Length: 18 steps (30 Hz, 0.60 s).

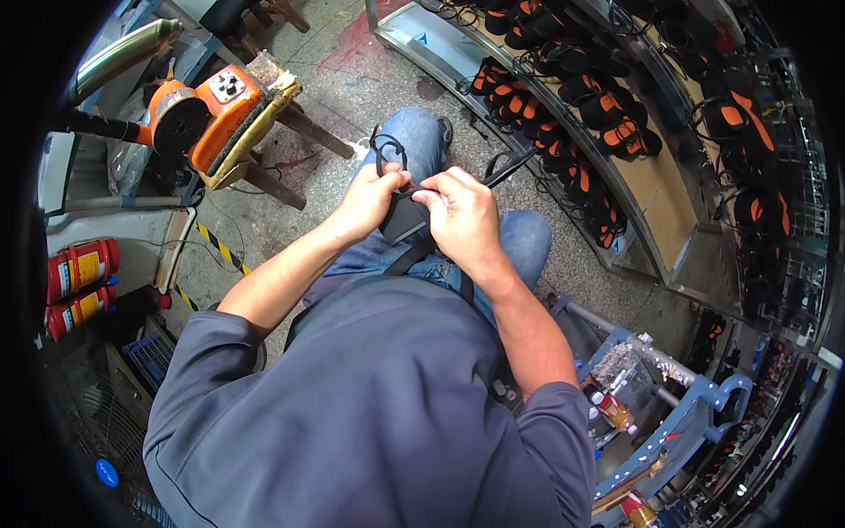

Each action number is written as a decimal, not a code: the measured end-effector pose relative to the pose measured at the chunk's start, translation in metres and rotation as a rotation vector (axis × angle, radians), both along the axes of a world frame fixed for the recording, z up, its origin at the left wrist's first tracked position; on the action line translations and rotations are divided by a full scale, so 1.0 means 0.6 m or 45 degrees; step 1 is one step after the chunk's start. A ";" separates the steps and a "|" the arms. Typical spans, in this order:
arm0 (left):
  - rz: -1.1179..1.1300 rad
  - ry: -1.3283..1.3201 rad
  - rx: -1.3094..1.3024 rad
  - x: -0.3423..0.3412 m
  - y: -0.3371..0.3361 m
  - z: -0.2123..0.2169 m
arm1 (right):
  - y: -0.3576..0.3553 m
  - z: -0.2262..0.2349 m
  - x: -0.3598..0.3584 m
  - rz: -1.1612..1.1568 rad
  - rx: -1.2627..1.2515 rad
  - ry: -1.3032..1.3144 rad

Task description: Cleaning shoe soles and components with a cloth and liquid, and dusting storage racks with a feather duster.

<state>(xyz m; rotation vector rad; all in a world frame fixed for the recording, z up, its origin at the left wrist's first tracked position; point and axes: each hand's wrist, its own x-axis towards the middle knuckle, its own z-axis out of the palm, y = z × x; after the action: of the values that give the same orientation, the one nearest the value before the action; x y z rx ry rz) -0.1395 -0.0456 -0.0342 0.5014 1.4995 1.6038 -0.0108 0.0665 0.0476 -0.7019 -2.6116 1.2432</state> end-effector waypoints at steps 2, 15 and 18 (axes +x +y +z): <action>-0.001 -0.123 0.060 -0.002 -0.001 0.001 | -0.004 -0.014 0.006 -0.005 -0.006 0.181; -0.089 -0.281 0.231 0.002 -0.012 -0.022 | 0.070 -0.002 0.118 -0.509 0.000 0.493; -0.244 -0.236 0.154 -0.003 -0.021 -0.023 | 0.074 -0.022 0.123 -0.447 -0.754 0.629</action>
<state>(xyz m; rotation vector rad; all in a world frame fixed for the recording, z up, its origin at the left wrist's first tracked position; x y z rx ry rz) -0.1414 -0.0579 -0.0483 0.5320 1.1861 1.5507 0.0630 0.1107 0.0341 -0.7666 -1.6489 1.7970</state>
